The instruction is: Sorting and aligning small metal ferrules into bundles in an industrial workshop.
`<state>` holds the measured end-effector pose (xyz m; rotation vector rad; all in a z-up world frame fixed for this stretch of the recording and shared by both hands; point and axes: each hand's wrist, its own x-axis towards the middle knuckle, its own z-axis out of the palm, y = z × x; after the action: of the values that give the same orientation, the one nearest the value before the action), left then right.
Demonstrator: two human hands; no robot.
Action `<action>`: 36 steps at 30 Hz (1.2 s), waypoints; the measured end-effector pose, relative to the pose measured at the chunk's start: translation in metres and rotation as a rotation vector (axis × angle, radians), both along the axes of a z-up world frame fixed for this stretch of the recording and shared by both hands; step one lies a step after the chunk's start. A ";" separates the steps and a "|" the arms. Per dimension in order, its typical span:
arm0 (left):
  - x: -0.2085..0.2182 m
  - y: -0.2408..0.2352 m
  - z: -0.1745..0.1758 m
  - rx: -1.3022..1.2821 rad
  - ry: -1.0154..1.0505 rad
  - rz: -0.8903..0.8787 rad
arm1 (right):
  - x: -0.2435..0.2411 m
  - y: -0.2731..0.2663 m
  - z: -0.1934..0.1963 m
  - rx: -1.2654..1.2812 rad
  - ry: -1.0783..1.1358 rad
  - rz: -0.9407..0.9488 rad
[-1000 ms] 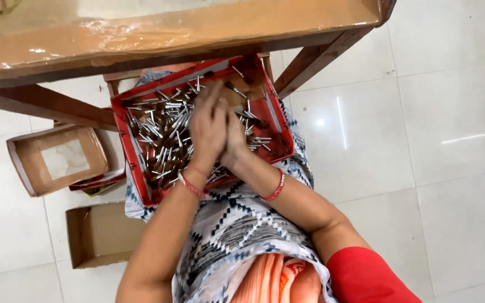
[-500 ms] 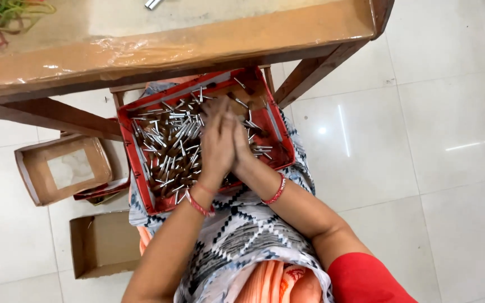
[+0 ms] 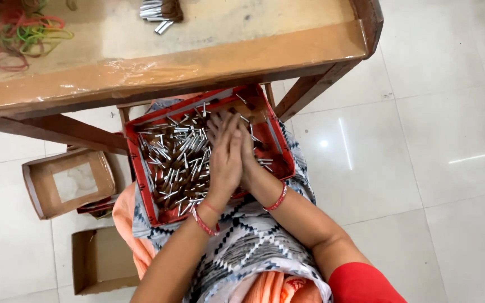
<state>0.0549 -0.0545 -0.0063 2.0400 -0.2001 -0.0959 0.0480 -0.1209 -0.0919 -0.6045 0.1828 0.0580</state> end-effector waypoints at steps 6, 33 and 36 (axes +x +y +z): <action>-0.004 0.002 -0.022 -0.023 -0.068 0.033 | 0.007 -0.003 0.013 0.069 0.066 0.073; 0.007 0.000 -0.023 -0.078 -0.018 -0.056 | 0.007 -0.006 -0.013 -0.073 0.113 -0.044; 0.020 0.007 -0.032 -0.055 -0.088 -0.005 | -0.006 0.015 0.047 -0.049 0.377 0.016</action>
<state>0.0750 -0.0480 -0.0386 1.9908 -0.2603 -0.0042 0.0420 -0.1064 -0.0449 -0.6399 0.5461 0.1842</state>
